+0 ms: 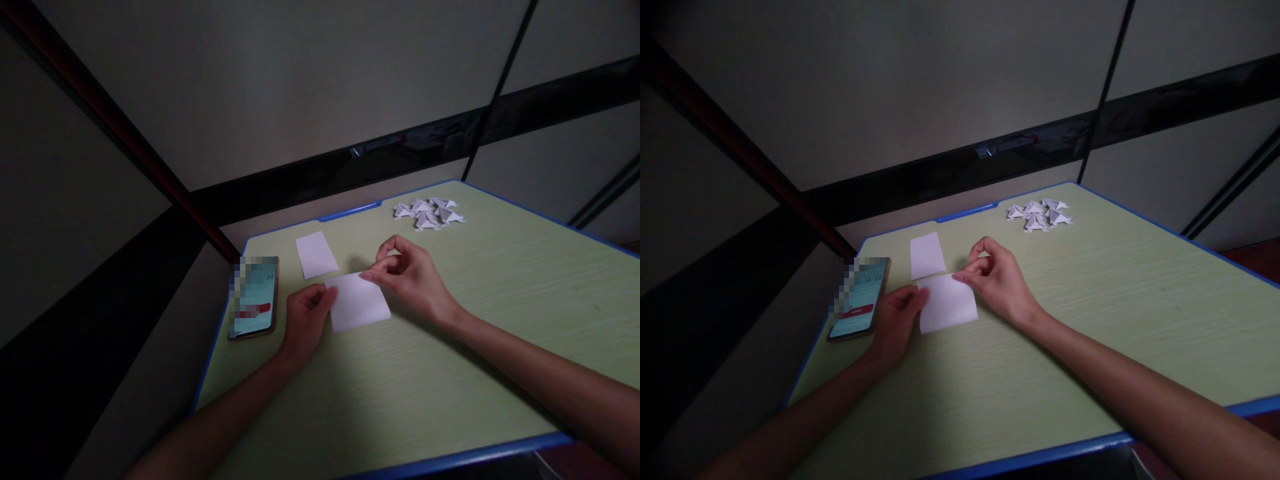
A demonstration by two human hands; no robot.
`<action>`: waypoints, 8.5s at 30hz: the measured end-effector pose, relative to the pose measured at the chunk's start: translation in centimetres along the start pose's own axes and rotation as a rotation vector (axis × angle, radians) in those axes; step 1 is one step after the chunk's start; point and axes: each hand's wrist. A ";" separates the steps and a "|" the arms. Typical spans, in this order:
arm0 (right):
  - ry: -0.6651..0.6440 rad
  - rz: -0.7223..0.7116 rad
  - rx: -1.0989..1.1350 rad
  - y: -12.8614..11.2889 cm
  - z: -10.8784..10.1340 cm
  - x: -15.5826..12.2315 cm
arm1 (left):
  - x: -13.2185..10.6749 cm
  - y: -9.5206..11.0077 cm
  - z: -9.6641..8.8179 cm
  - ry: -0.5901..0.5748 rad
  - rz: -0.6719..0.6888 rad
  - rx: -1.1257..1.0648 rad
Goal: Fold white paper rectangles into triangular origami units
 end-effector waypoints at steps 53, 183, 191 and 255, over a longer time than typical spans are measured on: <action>-0.315 0.386 -0.020 0.4 0.3 0.1 | 0.3 -0.8 -0.1 -0.029 0.024 0.051; -0.574 0.071 -0.074 0.6 0.5 -0.7 | -0.5 0.0 0.0 -0.236 -0.191 -0.023; -0.696 0.115 -0.136 0.5 0.6 -1.0 | -0.4 0.0 -0.1 -0.230 -0.185 0.063; -0.469 0.333 0.131 0.5 0.1 -0.2 | 0.2 -0.4 -0.6 -0.370 -0.069 -0.078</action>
Point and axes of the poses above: each hand's wrist, its own x-axis towards the middle knuckle, its own z-axis out of the palm, y = z × x, and after that the axes turned 11 degrees about y, right-handed
